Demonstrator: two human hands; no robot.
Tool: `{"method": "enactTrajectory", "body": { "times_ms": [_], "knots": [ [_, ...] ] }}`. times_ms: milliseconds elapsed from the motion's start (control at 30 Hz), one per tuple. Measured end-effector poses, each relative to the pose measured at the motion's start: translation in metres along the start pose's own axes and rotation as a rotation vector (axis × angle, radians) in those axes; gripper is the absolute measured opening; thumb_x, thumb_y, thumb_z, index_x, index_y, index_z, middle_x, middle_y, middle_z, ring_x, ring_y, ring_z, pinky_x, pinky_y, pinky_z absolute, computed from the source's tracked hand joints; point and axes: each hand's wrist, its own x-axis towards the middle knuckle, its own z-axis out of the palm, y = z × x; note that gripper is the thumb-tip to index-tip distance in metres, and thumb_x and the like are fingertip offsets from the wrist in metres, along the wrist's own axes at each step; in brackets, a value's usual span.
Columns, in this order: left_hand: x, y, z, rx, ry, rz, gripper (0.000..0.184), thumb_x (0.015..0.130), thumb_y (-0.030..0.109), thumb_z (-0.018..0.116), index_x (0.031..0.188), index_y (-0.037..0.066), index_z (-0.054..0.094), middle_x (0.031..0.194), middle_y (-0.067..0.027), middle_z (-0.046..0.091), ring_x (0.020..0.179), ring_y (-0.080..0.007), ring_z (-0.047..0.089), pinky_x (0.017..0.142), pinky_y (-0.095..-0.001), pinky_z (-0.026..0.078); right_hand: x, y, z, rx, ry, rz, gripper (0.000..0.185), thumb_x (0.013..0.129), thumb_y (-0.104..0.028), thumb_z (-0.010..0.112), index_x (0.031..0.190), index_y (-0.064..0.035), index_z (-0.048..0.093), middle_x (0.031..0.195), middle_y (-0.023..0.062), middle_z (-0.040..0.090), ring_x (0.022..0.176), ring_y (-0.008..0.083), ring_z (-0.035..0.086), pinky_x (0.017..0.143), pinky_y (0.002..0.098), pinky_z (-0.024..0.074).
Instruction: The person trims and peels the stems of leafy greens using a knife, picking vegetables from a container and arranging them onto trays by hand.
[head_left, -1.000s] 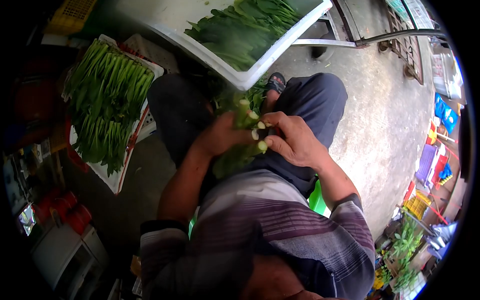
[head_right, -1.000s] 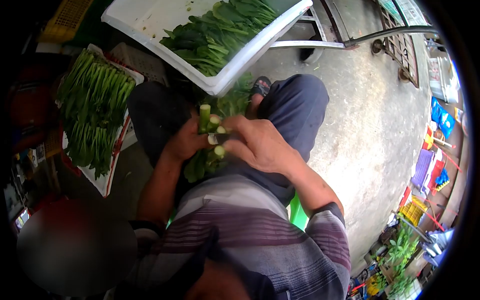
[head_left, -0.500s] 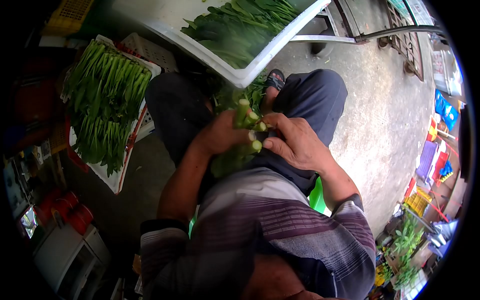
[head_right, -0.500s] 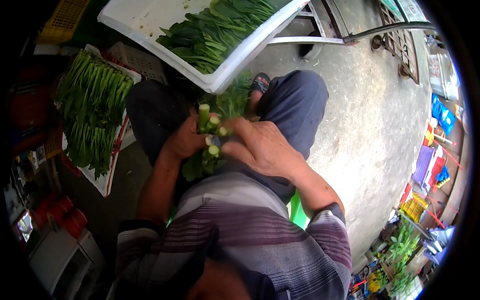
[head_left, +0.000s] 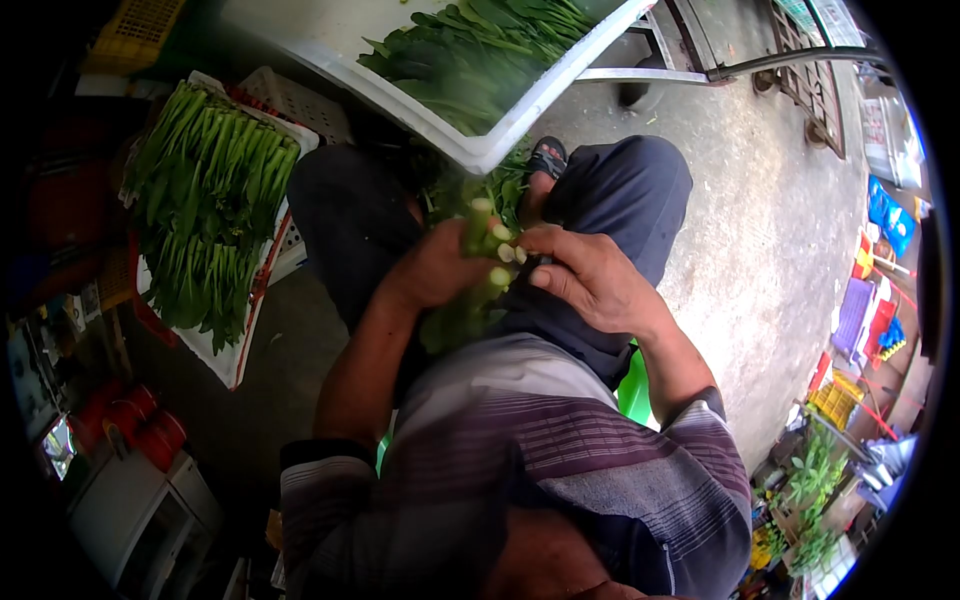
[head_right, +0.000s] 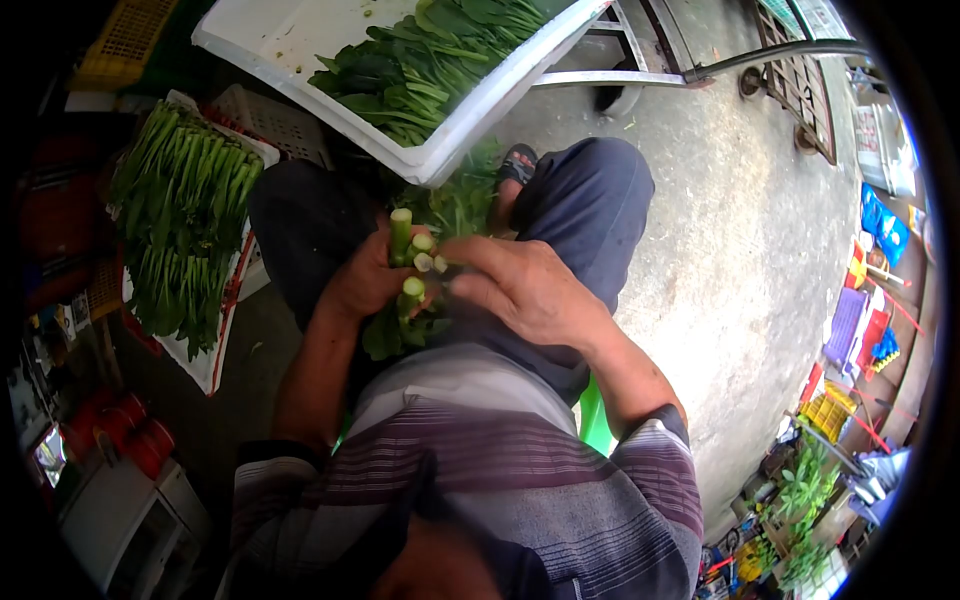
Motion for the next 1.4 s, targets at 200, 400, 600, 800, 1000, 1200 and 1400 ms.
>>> {"method": "enactTrajectory", "body": {
  "times_ms": [200,400,600,800,1000,1200,1400],
  "knots": [
    [0.001,-0.001,-0.001,-0.071,-0.056,0.011,0.032,0.091,0.026,0.077,0.103,0.004,0.058,0.076,-0.0086,0.066,0.060,-0.0147,0.062,0.051,-0.0258,0.048,-0.003,0.008,0.003,0.084,0.038,-0.045,0.032,0.098,-0.016,0.062,0.126,-0.0013,0.061,0.110,0.0216,0.068,0.101,0.0418,0.066,0.086,0.0444,0.0519],
    [0.001,0.002,0.003,-0.150,-0.038,-0.036,0.033,0.089,0.026,0.079,0.101,0.004,0.057,0.077,-0.0103,0.067,0.061,-0.0158,0.063,0.052,-0.0262,0.049,-0.007,0.010,0.004,0.031,0.056,-0.006,0.031,0.099,-0.016,0.060,0.125,0.0015,0.062,0.112,0.0214,0.069,0.102,0.0387,0.067,0.088,0.0411,0.0519],
    [0.001,0.002,0.004,-0.142,-0.063,-0.073,0.035,0.087,0.026,0.080,0.101,0.004,0.057,0.076,-0.0111,0.067,0.060,-0.0158,0.064,0.050,-0.0269,0.049,-0.012,0.006,-0.007,0.142,0.087,0.134,0.035,0.101,-0.019,0.058,0.130,0.0003,0.057,0.103,0.0215,0.069,0.094,0.0360,0.069,0.083,0.0376,0.0526],
    [0.003,0.001,0.006,-0.099,-0.092,-0.092,0.033,0.091,0.024,0.076,0.106,0.002,0.057,0.079,-0.0131,0.069,0.061,-0.0166,0.065,0.052,-0.0265,0.049,-0.002,-0.010,-0.014,0.098,-0.147,0.146,0.044,0.098,-0.025,0.062,0.134,-0.0024,0.050,0.092,0.0235,0.070,0.089,0.0414,0.069,0.079,0.0433,0.0519],
    [0.000,0.007,0.007,-0.117,-0.127,-0.160,0.032,0.092,0.010,0.071,0.118,-0.002,0.057,0.095,-0.0092,0.068,0.079,-0.0180,0.070,0.070,-0.0310,0.057,-0.001,-0.008,-0.013,0.115,-0.159,0.132,0.043,0.098,-0.024,0.061,0.132,-0.0007,0.049,0.093,0.0247,0.070,0.094,0.0437,0.068,0.080,0.0464,0.0514],
    [0.002,0.011,0.007,-0.112,-0.142,-0.209,0.032,0.092,0.009,0.070,0.118,-0.003,0.056,0.092,-0.0111,0.067,0.078,-0.0207,0.071,0.069,-0.0327,0.057,0.001,-0.007,-0.012,0.118,-0.141,0.109,0.041,0.099,-0.024,0.060,0.132,-0.0014,0.049,0.094,0.0241,0.070,0.094,0.0425,0.068,0.081,0.0454,0.0520],
    [0.003,0.009,0.011,-0.131,-0.135,-0.145,0.030,0.090,0.016,0.075,0.110,0.001,0.059,0.082,-0.0122,0.071,0.068,-0.0182,0.070,0.052,-0.0253,0.053,-0.002,0.010,-0.009,0.143,-0.160,0.100,0.037,0.101,-0.027,0.061,0.128,-0.0045,0.052,0.100,0.0160,0.069,0.089,0.0329,0.070,0.078,0.0389,0.0526]
  ]
}}
